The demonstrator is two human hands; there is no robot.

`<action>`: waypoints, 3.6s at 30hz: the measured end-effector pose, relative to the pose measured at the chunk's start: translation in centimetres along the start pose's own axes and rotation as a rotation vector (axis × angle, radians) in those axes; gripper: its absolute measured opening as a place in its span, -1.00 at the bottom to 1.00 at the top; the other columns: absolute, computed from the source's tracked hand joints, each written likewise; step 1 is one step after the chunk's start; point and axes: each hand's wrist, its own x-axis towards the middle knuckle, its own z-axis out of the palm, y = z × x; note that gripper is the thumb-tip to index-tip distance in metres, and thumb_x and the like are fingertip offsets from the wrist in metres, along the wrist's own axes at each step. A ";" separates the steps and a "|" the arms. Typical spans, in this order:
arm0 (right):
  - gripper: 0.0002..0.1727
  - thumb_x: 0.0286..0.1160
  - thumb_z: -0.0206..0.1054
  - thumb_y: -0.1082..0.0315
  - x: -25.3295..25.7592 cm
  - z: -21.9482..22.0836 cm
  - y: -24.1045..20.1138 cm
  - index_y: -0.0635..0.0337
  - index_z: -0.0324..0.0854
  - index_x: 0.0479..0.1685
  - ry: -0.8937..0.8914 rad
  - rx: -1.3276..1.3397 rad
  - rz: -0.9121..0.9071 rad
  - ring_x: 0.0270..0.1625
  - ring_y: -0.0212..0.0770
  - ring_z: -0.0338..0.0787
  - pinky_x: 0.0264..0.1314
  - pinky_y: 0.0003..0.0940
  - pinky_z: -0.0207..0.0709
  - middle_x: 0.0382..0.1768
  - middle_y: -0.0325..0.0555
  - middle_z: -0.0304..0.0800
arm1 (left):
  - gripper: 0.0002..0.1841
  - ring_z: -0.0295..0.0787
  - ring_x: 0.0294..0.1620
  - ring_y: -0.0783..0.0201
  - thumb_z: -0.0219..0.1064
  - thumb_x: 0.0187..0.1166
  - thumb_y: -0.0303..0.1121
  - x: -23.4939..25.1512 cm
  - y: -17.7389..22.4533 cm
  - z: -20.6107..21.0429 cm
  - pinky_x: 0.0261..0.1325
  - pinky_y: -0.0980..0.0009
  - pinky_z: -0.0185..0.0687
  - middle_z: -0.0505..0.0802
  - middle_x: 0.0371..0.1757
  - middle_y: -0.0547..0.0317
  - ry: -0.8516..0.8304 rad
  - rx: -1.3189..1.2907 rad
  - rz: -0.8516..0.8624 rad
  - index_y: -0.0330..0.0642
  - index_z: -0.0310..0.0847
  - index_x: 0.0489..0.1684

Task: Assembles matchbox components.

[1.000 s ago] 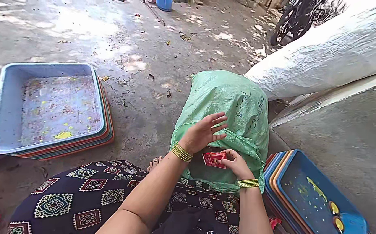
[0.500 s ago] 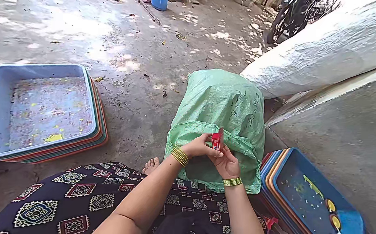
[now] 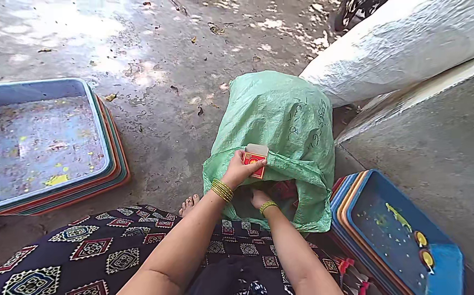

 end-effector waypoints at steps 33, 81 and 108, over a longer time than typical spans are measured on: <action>-0.51 0.60 0.34 0.28 -27.8 -5.5 36.9 0.48 0.55 0.38 0.865 0.512 0.858 0.40 0.53 0.62 0.41 0.47 0.45 0.29 0.57 0.63 | 0.05 0.84 0.24 0.12 0.71 0.09 -0.44 -6.7 -8.4 9.2 0.33 0.16 0.81 0.80 0.28 -0.05 -0.594 0.252 -0.010 -0.25 0.05 0.68; -0.64 0.66 0.35 0.11 -27.2 -8.9 36.9 0.26 0.77 0.04 1.105 0.564 0.397 0.08 0.18 0.82 0.16 0.26 0.65 0.05 0.22 0.82 | -0.25 0.77 0.29 0.27 0.70 0.16 -0.50 -10.9 -10.4 20.2 0.43 0.26 0.72 0.81 0.26 0.05 -0.852 0.260 0.346 -0.37 0.41 0.42; -0.65 0.27 0.61 0.48 -37.4 -5.9 25.2 0.27 0.62 0.01 0.931 1.163 -0.222 -0.28 -0.14 0.93 -0.30 -0.29 0.90 -0.09 -0.03 0.89 | -0.44 0.56 0.55 0.01 0.60 0.38 -0.32 -10.8 -11.7 23.9 0.62 -0.02 0.48 0.72 0.38 -0.10 -0.657 0.446 0.854 -0.20 0.50 0.36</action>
